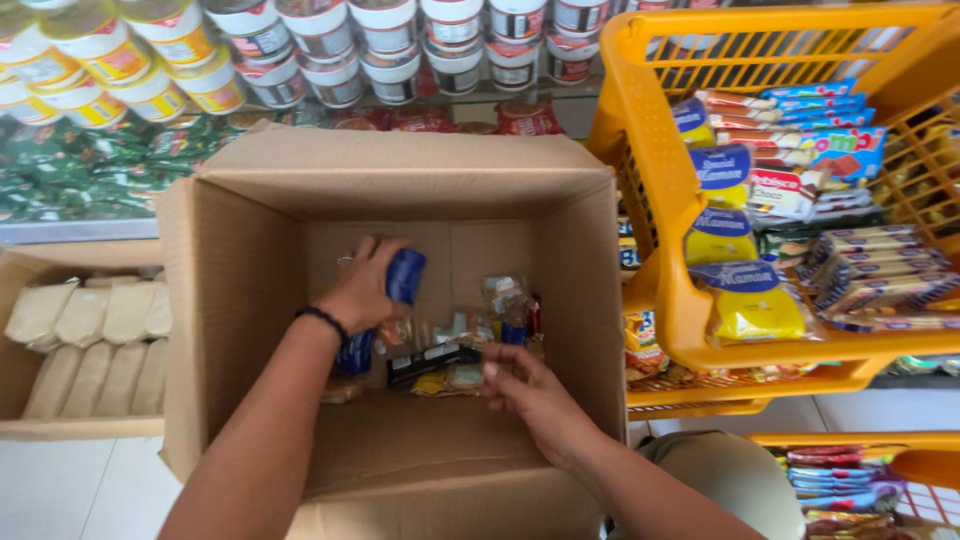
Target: Sorting various packaged snack items from a cardboard box into yellow plastic baskets for shelf organization.
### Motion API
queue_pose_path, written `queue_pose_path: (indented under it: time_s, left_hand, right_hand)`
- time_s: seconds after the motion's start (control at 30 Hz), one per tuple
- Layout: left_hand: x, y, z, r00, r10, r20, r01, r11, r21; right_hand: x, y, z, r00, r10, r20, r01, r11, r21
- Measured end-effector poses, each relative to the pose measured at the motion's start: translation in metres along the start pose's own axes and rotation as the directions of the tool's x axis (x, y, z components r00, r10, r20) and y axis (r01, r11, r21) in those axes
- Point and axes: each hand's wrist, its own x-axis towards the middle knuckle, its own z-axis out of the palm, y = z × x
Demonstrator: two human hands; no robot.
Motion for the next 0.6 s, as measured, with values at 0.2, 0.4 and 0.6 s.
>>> queue_pose_path:
  time_s: [0.2,0.4,0.6]
  left_hand:
    - [-0.042,0.064,-0.005,0.651,0.756,0.063,-0.676,0.616,-0.406]
    - [0.034,-0.066,0.054,0.958,0.171,0.232,-0.049,0.890,-0.454]
    - [0.036,-0.154,0.110,0.872,-0.377,0.311,0.149,0.811,0.566]
  right_hand:
    - [-0.019,-0.052,0.016,0.979,0.076,-0.191,-0.004,0.937,0.350]
    - [-0.007,-0.024,0.001,0.982,-0.071,-0.173,0.126,0.936,0.330]
    - [-0.014,-0.036,0.006,0.991,-0.017,-0.134,0.065,0.929,0.364]
